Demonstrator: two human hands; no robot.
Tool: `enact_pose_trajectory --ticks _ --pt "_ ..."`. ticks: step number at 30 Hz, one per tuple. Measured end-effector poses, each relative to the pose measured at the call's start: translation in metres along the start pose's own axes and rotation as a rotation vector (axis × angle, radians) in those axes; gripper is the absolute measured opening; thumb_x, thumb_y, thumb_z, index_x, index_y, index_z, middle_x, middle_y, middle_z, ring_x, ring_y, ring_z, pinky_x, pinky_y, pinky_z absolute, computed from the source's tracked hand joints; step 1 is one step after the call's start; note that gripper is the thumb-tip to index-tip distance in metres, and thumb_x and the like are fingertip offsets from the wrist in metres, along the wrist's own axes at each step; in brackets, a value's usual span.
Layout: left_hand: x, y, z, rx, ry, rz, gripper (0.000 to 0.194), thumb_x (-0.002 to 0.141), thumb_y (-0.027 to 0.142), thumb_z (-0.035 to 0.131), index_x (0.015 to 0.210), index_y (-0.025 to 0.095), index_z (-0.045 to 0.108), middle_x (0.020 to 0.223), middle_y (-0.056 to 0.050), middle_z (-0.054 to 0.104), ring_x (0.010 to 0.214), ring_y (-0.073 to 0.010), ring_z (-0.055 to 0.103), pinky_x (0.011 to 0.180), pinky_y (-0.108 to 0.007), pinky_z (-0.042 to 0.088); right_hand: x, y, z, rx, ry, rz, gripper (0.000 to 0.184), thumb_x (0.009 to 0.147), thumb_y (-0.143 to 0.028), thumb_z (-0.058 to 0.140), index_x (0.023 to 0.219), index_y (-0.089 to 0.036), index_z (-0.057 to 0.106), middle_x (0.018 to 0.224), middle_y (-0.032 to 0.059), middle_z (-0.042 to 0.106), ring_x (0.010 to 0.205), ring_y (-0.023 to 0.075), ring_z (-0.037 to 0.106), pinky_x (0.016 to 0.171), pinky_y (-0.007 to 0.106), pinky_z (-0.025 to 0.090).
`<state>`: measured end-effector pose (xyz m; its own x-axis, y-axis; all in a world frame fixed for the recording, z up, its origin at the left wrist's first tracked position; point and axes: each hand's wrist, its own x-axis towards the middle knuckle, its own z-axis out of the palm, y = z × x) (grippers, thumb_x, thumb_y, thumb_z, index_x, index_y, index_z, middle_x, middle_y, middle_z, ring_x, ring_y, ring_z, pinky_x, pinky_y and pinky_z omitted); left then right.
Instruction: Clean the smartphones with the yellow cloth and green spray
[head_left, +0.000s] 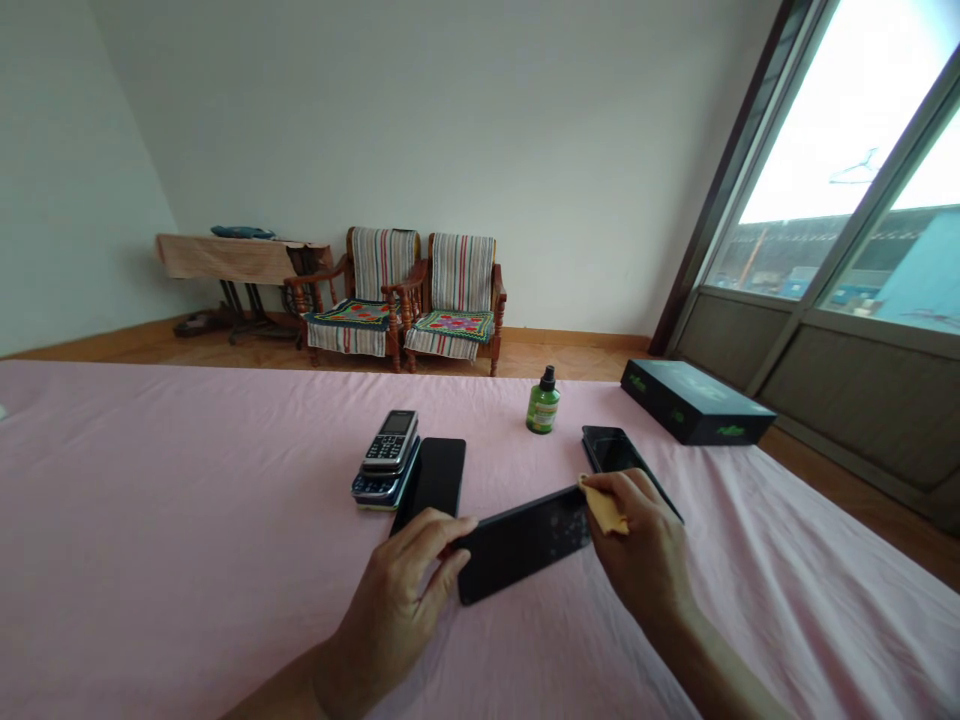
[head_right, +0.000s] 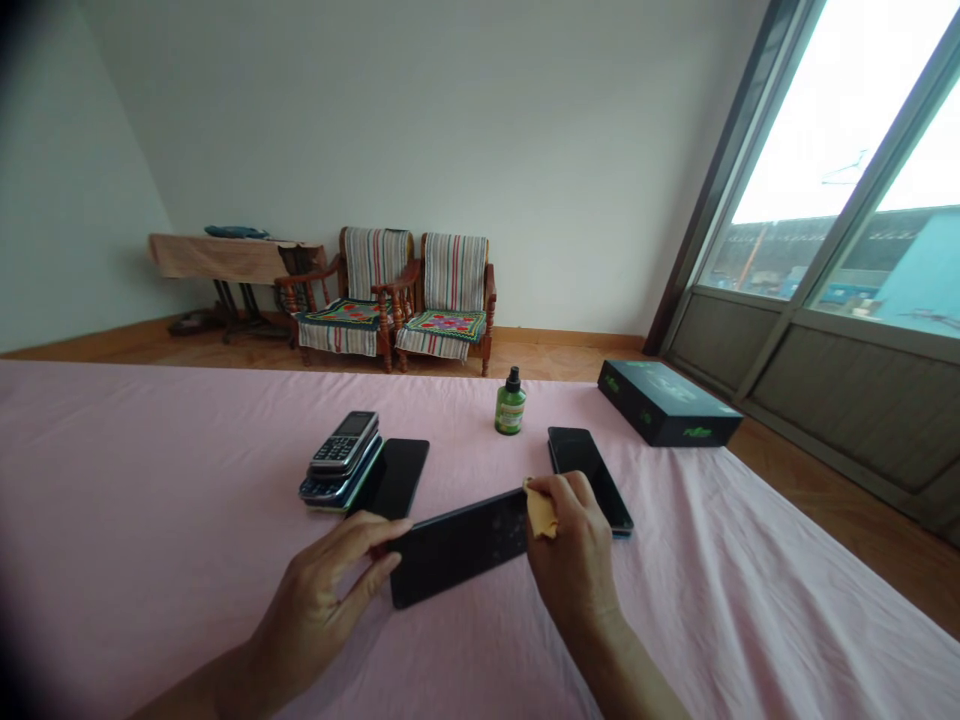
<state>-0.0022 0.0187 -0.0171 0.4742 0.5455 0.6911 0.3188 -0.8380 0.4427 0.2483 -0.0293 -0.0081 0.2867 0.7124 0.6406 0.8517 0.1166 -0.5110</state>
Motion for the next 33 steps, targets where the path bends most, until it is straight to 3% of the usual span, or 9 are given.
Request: enact_pose_trajectory --ticks 14,24,29,33 --pt "0.001 -0.002 0.001 -0.031 0.003 0.018 0.028 0.089 0.006 0.052 0.112 0.019 0.060 0.090 -0.003 0.064 0.080 -0.0132 0.065 0.073 -0.020 0.051 -0.007 -0.003 0.011 0.073 0.024 -0.074 0.023 0.078 -0.007 0.048 0.092 -0.020 0.061 0.091 0.0044 0.061 0.080 0.0176 0.062 0.068 0.026 0.049" --pt "0.001 -0.001 0.000 -0.009 -0.008 0.003 0.027 0.089 0.007 0.053 0.113 0.020 0.060 0.091 -0.003 0.064 0.080 -0.0137 0.064 0.073 -0.021 0.051 -0.015 -0.016 0.014 0.235 -0.129 -0.256 0.045 0.072 0.003 0.043 0.106 -0.022 0.060 0.098 0.0051 0.062 0.089 0.0174 0.062 0.075 0.025 0.050" --pt "-0.001 -0.002 0.001 -0.018 -0.005 -0.015 0.028 0.089 0.007 0.054 0.113 0.021 0.060 0.092 -0.002 0.063 0.081 -0.0135 0.063 0.074 -0.022 0.051 -0.005 -0.004 0.007 0.062 0.085 -0.040 0.018 0.076 -0.009 0.054 0.088 -0.020 0.061 0.084 0.0037 0.060 0.072 0.0178 0.060 0.062 0.027 0.047" --pt "0.000 -0.003 0.001 -0.022 -0.006 -0.013 0.029 0.089 0.007 0.054 0.114 0.021 0.059 0.092 -0.002 0.063 0.081 -0.0138 0.063 0.075 -0.022 0.052 0.000 0.007 0.007 0.037 0.044 0.007 0.012 0.077 -0.013 0.056 0.086 -0.019 0.062 0.084 0.0035 0.060 0.072 0.0176 0.059 0.062 0.027 0.046"
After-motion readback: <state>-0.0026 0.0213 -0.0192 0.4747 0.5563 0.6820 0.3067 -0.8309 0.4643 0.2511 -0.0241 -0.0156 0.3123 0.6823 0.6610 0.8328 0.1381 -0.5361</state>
